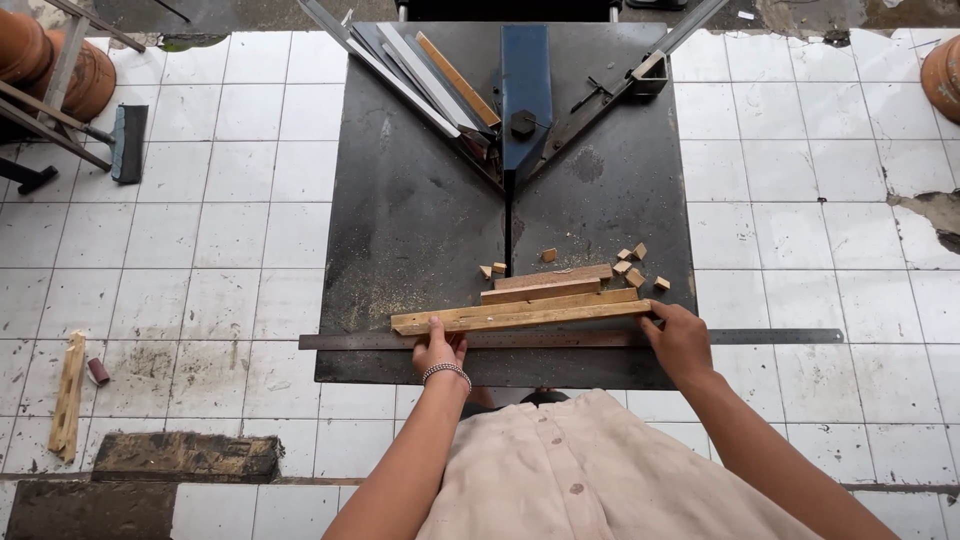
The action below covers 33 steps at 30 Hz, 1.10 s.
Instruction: Measuring wood strips with a ruler and pencil before cutting them to size using a manual miter cutter.
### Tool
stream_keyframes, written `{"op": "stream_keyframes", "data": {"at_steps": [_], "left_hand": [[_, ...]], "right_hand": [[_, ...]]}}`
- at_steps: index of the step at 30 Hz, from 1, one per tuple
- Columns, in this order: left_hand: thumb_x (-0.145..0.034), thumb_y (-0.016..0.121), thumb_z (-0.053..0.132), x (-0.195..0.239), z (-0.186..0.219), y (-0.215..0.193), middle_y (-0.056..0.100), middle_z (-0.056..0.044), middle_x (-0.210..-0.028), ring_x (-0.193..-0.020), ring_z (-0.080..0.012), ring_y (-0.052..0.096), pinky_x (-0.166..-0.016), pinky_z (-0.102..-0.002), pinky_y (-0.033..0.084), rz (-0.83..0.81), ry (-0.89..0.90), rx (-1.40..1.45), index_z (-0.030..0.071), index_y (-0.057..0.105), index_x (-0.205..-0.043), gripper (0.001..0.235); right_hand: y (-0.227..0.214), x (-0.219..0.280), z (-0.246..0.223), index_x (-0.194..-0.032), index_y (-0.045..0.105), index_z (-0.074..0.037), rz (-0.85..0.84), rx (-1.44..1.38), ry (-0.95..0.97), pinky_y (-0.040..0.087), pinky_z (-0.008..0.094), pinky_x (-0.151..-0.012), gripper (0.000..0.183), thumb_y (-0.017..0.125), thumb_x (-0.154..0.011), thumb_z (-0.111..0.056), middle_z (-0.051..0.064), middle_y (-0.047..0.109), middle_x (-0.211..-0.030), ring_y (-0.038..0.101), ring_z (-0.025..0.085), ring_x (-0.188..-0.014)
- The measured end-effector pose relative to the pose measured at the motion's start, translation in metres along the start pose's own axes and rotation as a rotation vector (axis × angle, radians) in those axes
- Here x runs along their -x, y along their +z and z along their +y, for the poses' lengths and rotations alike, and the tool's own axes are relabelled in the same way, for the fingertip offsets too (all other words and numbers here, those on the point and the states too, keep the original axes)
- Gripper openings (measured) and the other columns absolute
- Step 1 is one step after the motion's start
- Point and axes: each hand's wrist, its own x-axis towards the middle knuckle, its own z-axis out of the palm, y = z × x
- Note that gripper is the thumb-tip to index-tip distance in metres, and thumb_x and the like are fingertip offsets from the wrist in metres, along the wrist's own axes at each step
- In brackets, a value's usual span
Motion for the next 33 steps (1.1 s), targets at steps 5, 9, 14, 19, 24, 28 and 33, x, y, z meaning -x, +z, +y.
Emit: {"op": "stream_keyframes", "data": {"at_steps": [5,9,14,19,24,28,33], "left_hand": [[-0.072,0.074,0.028,-0.008,0.002,-0.012,0.052,-0.02,-0.098,-0.089,-0.0322,0.06,-0.074,-0.035,0.055,-0.006,-0.024,-0.049,0.0,0.039,-0.11,0.059],[-0.071,0.076,0.028,-0.003,0.014,-0.01,0.054,-0.02,-0.097,-0.086,-0.0321,0.062,-0.068,-0.031,0.057,-0.019,-0.057,-0.056,0.0,0.036,-0.115,0.066],[-0.077,0.067,0.038,0.026,0.044,0.011,0.048,-0.013,-0.101,-0.091,-0.0273,0.058,-0.081,-0.035,0.053,-0.111,-0.013,0.044,0.002,0.038,-0.117,0.062],[-0.077,0.068,0.025,0.025,0.07,0.057,0.043,-0.015,-0.109,-0.1,-0.0346,0.054,-0.09,-0.047,0.045,-0.401,0.012,-0.026,-0.001,0.031,-0.125,0.066],[-0.08,0.065,0.023,-0.004,0.094,0.103,0.043,-0.018,-0.114,-0.097,-0.0368,0.056,-0.085,-0.045,0.05,-0.45,0.101,-0.027,-0.001,0.026,-0.129,0.068],[-0.079,0.066,0.022,0.022,0.122,0.135,0.045,-0.019,-0.114,-0.095,-0.0375,0.058,-0.083,-0.046,0.052,-0.48,0.148,-0.094,0.0,0.028,-0.128,0.067],[-0.075,0.068,0.023,0.063,0.134,0.175,0.043,-0.016,-0.111,-0.092,-0.0347,0.059,-0.082,-0.042,0.052,-0.508,0.139,-0.197,0.003,0.031,-0.128,0.068]], "right_hand": [[0.016,-0.007,0.013,-0.102,0.066,-0.017,-0.02,0.132,0.003,0.055,0.029,-0.063,0.025,0.068,-0.077,-0.024,0.003,0.066,-0.078,0.065,0.018,-0.071],[0.011,-0.005,0.001,-0.098,0.067,-0.024,-0.001,0.2,0.059,0.053,0.03,-0.067,0.024,0.068,-0.076,-0.032,-0.003,0.067,-0.075,0.065,0.015,-0.074],[-0.025,0.0,-0.05,-0.095,0.065,-0.017,0.122,0.063,-0.005,0.049,0.032,-0.071,0.019,0.069,-0.078,-0.023,-0.005,0.064,-0.072,0.061,0.012,-0.072],[-0.019,-0.035,-0.084,-0.087,0.063,-0.022,0.216,0.0,-0.05,0.045,0.031,-0.074,0.017,0.072,-0.073,-0.025,-0.01,0.062,-0.07,0.059,0.01,-0.073],[-0.047,-0.083,-0.117,-0.097,0.063,-0.028,0.113,-0.08,0.033,0.043,0.035,-0.077,0.014,0.059,-0.085,-0.023,-0.01,0.065,-0.079,0.061,0.009,-0.074],[-0.071,-0.156,-0.097,-0.098,0.063,-0.029,0.164,-0.115,0.147,0.045,0.037,-0.072,0.014,0.055,-0.086,-0.027,-0.008,0.065,-0.082,0.062,0.013,-0.075],[-0.117,-0.238,-0.108,-0.095,0.067,-0.02,0.128,0.004,0.114,0.044,0.04,-0.071,0.015,0.06,-0.083,-0.026,0.0,0.067,-0.08,0.064,0.019,-0.074]]}}
